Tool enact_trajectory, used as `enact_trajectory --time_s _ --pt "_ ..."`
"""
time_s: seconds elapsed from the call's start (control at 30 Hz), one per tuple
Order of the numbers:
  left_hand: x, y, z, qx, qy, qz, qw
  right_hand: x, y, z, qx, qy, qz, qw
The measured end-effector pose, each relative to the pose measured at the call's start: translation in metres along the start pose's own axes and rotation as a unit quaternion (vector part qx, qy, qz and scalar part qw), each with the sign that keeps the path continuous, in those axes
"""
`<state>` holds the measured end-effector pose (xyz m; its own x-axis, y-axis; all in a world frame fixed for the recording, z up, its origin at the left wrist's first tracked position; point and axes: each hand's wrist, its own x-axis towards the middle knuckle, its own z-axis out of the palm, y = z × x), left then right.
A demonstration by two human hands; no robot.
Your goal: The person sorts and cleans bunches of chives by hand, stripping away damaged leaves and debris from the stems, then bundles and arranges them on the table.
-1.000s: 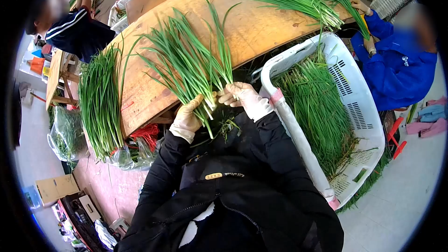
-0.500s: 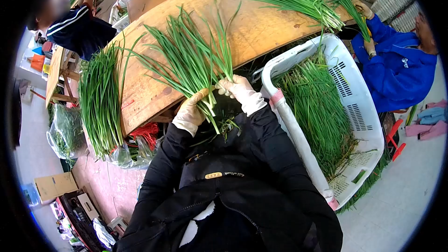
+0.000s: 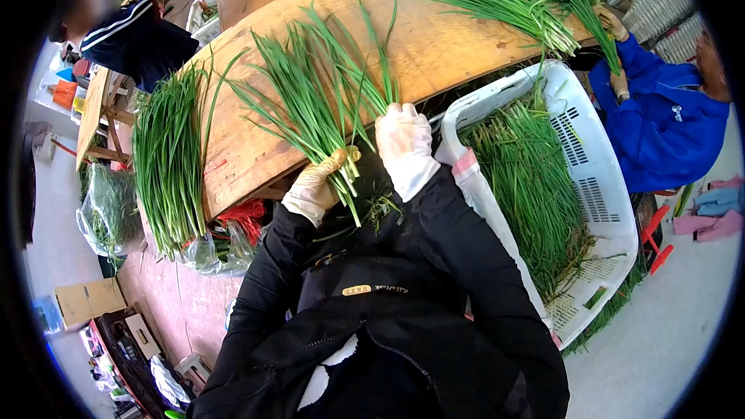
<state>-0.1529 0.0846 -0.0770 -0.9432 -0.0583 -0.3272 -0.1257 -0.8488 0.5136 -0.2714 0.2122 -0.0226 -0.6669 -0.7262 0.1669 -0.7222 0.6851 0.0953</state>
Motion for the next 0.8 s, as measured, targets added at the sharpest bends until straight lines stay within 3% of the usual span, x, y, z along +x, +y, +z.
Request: enact_trajectory --time_s 0.13,0.2,0.23,0.27,0.3,0.33,0.37,0.4,0.47,0.53,0.6,0.67,0.7,0.73,0.77,0.8 --pt "0.004 -0.002 -0.006 -0.004 0.013 -0.001 1.0 0.012 0.006 0.006 -0.023 -0.001 0.006 1.0" --pt "0.004 -0.002 -0.006 -0.036 -0.013 0.003 0.999 0.01 0.011 -0.014 0.079 0.021 0.038 0.996" --pt "0.004 0.001 -0.007 -0.059 -0.026 -0.018 0.998 0.01 0.022 -0.009 0.136 0.056 0.009 0.989" --pt "0.004 0.003 -0.006 -0.082 -0.039 -0.04 0.995 0.005 0.027 -0.01 0.246 0.084 0.021 0.965" --pt "-0.005 0.008 0.021 -0.058 0.038 0.002 0.998 -0.002 0.033 -0.019 0.326 0.067 0.038 0.942" --pt "-0.002 0.006 0.008 -0.086 -0.056 -0.005 0.995 -0.013 0.039 -0.031 0.404 0.049 0.053 0.912" --pt "-0.004 0.009 0.008 -0.079 -0.074 -0.01 0.994 -0.025 0.043 -0.046 0.485 0.012 0.09 0.87" --pt "-0.007 0.011 0.008 -0.071 -0.09 -0.014 0.993 -0.04 0.045 -0.056 0.561 -0.026 0.124 0.818" --pt "-0.01 0.013 0.004 -0.058 -0.078 -0.018 0.995 -0.076 0.049 -0.059 0.727 -0.06 0.098 0.677" --pt "-0.006 0.01 -0.008 -0.082 -0.093 -0.029 0.992 -0.111 0.052 -0.055 0.707 -0.209 0.036 0.675" --pt "-0.007 0.012 -0.004 -0.015 -0.054 0.001 0.998 -0.138 0.056 -0.038 0.47 -0.395 -0.151 0.774" --pt "-0.008 0.013 0.001 0.0 -0.036 0.005 0.999 -0.156 0.056 -0.016 0.228 -0.646 -0.257 0.682" --pt "-0.005 0.01 -0.003 0.002 -0.019 0.0 1.0 -0.15 0.061 -0.027 0.126 -0.571 -0.159 0.796" --pt "-0.002 0.007 -0.008 0.003 -0.002 -0.007 1.0 -0.146 0.08 -0.02 0.251 -0.415 -0.139 0.863" --pt "0.002 0.002 -0.012 -0.014 -0.012 0.005 1.0 -0.135 0.086 -0.016 0.401 -0.24 -0.104 0.878" --pt "0.003 0.002 -0.005 0.016 -0.017 0.032 0.999 -0.118 0.09 -0.008 0.594 -0.197 0.096 0.774"
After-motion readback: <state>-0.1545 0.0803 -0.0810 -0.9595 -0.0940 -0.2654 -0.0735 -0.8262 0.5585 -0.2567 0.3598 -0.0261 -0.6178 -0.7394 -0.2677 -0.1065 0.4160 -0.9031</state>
